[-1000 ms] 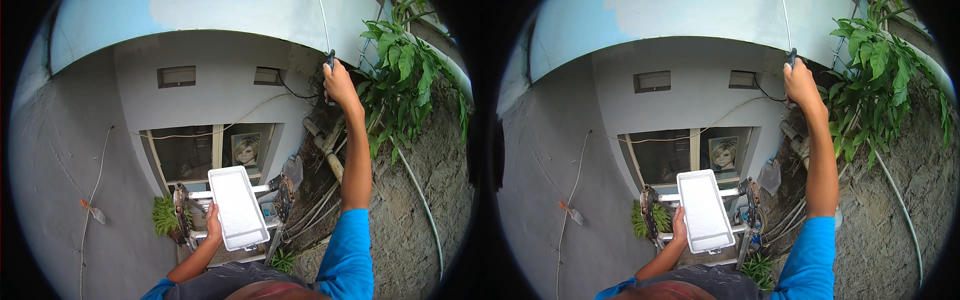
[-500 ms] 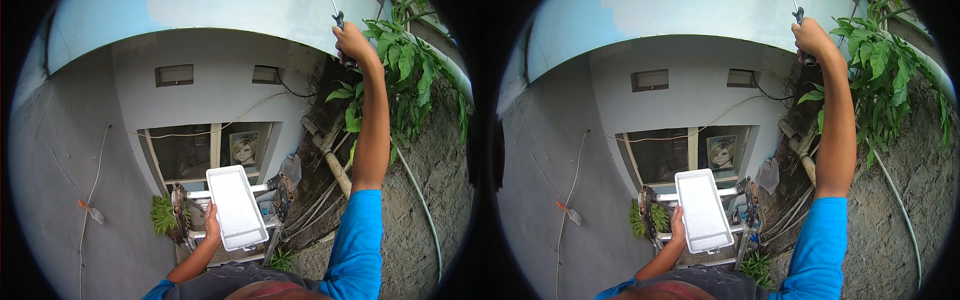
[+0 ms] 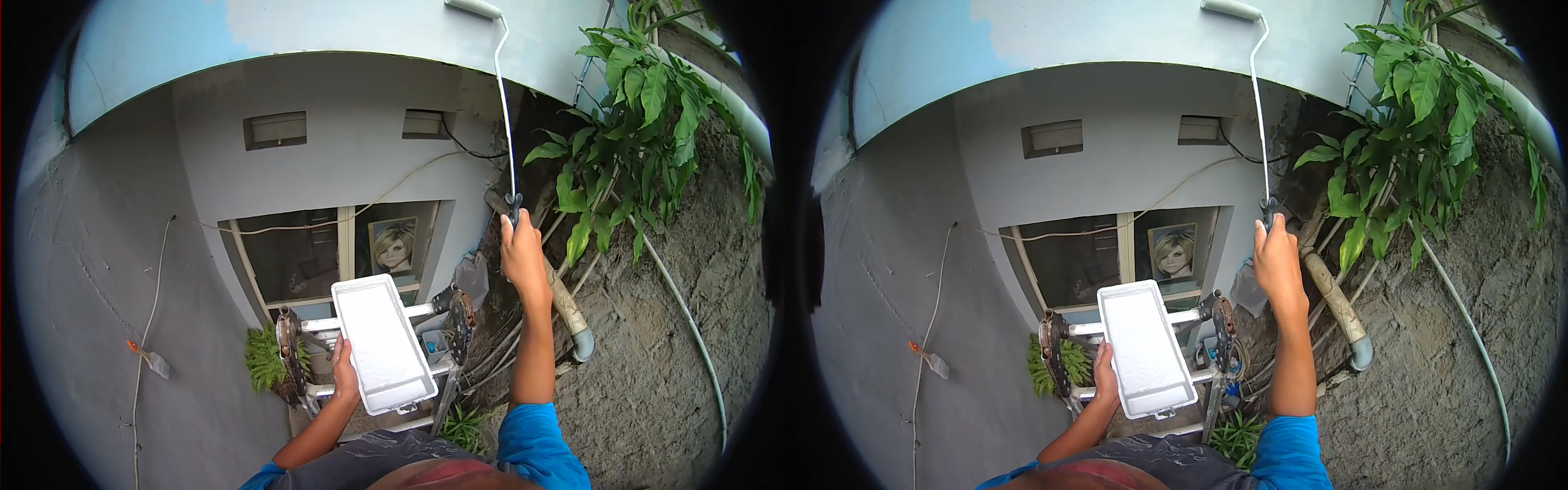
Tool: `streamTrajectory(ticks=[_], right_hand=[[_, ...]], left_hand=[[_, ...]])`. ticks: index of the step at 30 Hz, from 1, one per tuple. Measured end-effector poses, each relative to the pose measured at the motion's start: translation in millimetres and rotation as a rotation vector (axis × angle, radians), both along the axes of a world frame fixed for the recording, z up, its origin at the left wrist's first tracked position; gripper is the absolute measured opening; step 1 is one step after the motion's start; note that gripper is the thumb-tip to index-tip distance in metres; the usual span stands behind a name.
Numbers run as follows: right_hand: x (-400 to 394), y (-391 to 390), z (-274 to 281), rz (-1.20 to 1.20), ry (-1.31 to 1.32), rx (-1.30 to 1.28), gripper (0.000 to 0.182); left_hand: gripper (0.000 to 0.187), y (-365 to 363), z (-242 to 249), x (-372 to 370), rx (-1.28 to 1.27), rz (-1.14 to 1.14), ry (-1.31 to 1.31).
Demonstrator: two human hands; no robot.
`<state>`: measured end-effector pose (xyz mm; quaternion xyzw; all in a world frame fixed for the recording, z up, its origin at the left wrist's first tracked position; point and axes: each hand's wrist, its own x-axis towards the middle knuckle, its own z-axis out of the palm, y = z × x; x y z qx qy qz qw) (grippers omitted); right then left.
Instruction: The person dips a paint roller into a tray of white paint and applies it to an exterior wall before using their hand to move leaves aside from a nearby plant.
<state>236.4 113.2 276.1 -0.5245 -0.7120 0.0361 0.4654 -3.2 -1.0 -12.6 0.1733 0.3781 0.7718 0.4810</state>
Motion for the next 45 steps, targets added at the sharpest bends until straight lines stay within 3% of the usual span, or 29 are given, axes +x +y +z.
streamTrajectory(ticks=[5,6,12,16,20,26,34,38,45], right_hand=[[2,35,47,0.000,0.021,0.154,0.030],[7,55,60,-0.010,-0.052,0.296,0.030],[-8,81,200,0.023,0.011,0.197,0.034],[-15,90,254,0.095,0.035,0.187,0.036],[-18,88,240,0.076,0.015,0.169,0.034],[7,83,87,0.020,-0.016,0.234,0.031],[14,8,-68,-0.009,0.065,-0.060,0.027],[11,-4,-76,-0.025,0.114,-0.086,0.028],[16,40,16,-0.038,0.085,0.078,0.029]], left_hand=[[0.058,3,-8,-1,0.005,0.017,0.038],[0.058,3,-5,-2,0.008,0.016,0.040],[0.057,-1,3,0,-0.010,0.016,0.067],[0.057,-2,10,1,-0.010,0.023,0.057],[0.058,1,-3,-2,0.022,-0.006,0.050],[0.057,1,-4,-3,0.036,-0.021,0.050],[0.055,1,-1,-2,-0.015,-0.004,0.066],[0.055,0,-3,-3,0.022,-0.018,0.050],[0.056,-3,5,-1,-0.040,0.012,0.096]])
